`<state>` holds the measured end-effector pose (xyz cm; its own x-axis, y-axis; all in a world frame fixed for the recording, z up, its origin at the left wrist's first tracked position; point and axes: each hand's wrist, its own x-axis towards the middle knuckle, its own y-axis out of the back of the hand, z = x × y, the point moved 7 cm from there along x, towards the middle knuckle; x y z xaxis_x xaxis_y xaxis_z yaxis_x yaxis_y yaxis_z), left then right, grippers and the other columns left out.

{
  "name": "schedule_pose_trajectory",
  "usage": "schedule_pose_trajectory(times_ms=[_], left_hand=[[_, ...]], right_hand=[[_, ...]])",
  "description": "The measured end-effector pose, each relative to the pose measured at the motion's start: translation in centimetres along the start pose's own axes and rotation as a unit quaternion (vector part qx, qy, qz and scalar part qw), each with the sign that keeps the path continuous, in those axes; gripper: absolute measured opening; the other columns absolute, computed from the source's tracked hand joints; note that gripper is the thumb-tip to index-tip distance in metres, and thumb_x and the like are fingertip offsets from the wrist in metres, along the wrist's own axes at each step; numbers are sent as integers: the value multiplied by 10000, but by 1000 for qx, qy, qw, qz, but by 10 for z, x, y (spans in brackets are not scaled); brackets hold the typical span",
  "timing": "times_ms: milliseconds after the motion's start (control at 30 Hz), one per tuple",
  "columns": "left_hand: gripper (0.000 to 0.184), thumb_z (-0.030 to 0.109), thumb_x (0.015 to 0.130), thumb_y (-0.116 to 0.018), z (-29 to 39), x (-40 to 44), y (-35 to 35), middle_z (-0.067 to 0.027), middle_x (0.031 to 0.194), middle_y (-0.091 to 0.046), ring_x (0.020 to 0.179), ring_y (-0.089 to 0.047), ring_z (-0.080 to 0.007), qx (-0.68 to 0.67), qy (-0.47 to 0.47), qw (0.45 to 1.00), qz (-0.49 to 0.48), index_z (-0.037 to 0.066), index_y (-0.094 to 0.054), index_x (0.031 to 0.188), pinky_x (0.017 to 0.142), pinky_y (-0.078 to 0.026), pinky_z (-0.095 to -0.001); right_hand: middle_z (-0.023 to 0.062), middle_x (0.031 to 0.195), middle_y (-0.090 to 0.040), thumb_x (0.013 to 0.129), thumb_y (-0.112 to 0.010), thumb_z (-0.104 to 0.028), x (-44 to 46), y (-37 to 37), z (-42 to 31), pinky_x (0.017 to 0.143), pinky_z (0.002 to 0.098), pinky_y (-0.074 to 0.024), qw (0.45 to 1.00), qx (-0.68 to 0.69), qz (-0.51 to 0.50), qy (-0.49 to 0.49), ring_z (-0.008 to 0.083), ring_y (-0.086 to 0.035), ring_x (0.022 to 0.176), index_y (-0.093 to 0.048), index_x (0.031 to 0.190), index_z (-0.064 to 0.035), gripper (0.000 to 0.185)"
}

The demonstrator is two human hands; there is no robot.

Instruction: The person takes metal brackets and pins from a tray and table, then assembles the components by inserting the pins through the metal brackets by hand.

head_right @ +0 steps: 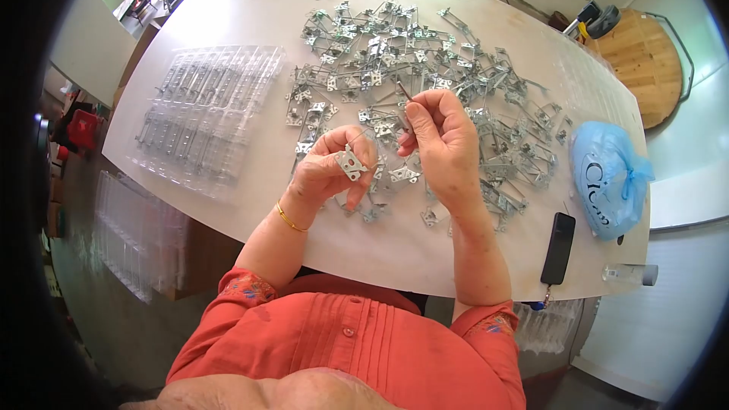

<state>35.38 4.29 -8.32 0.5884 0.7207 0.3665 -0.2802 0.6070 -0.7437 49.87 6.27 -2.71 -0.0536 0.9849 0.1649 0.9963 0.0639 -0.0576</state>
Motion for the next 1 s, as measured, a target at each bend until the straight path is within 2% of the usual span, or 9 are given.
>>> schedule_pose_trajectory(times_ms=[367,433,567,633,767,800,900,1000], left_hand=[[231,148,918,-697,0,2,-1,-131,904,-623,620,-635,-194,6,-6,1000,-29,-5,-570,1034,452,-527,-330],[245,166,923,-682,0,2,10,-121,853,-611,577,-638,-206,47,-17,996,70,2,-536,1031,425,-497,-290],[275,183,948,-666,2,3,10,-105,866,-623,587,-647,-193,73,-1,993,95,26,-493,1092,434,-512,-286],[236,193,977,-665,-1,1,11,-68,858,-674,612,-658,-143,66,20,992,101,64,-515,1105,517,-434,-202],[248,212,1000,-635,-3,2,14,-65,853,-685,601,-678,-170,53,15,991,118,66,-487,1135,470,-462,-224],[244,218,1000,-634,-3,2,15,-69,861,-684,584,-672,-177,61,21,992,111,62,-496,1126,470,-504,-252],[224,218,999,-634,-7,3,19,-87,867,-682,560,-663,-184,60,29,995,79,55,-522,1105,467,-531,-275],[193,202,998,-634,-1,-1,16,-113,863,-674,545,-656,-187,41,18,995,92,46,-552,1076,443,-518,-276]], right_hand=[[32,845,-613,1028,-588,-107,-3,-4,-7,566,255,-537,1000,26,-12,3,84,-596,664,-583,1051,-9,101],[33,840,-614,1027,-589,-104,-7,-8,-10,563,254,-535,999,31,-21,-6,84,-594,662,-582,1053,-8,101],[33,827,-614,1022,-592,-92,-11,-16,-8,562,244,-519,998,25,-53,-11,83,-589,660,-578,1067,-3,100],[34,827,-615,1022,-589,-87,-13,-18,-8,565,238,-512,998,17,-54,-8,81,-588,663,-576,1070,-3,98],[36,822,-623,1025,-582,-81,-15,-21,-9,575,228,-497,998,2,-62,-2,76,-584,658,-572,1074,-3,92],[31,821,-633,1025,-582,-80,-15,-22,-8,579,230,-500,997,-4,-77,-3,74,-594,662,-574,1067,-8,84],[28,829,-644,1024,-588,-86,-19,-29,-7,586,226,-504,996,-25,-90,-5,74,-609,676,-579,1059,-11,84],[27,833,-655,1020,-599,-93,-21,-32,-7,597,222,-510,994,-58,-90,19,67,-611,690,-586,1054,-15,86]])
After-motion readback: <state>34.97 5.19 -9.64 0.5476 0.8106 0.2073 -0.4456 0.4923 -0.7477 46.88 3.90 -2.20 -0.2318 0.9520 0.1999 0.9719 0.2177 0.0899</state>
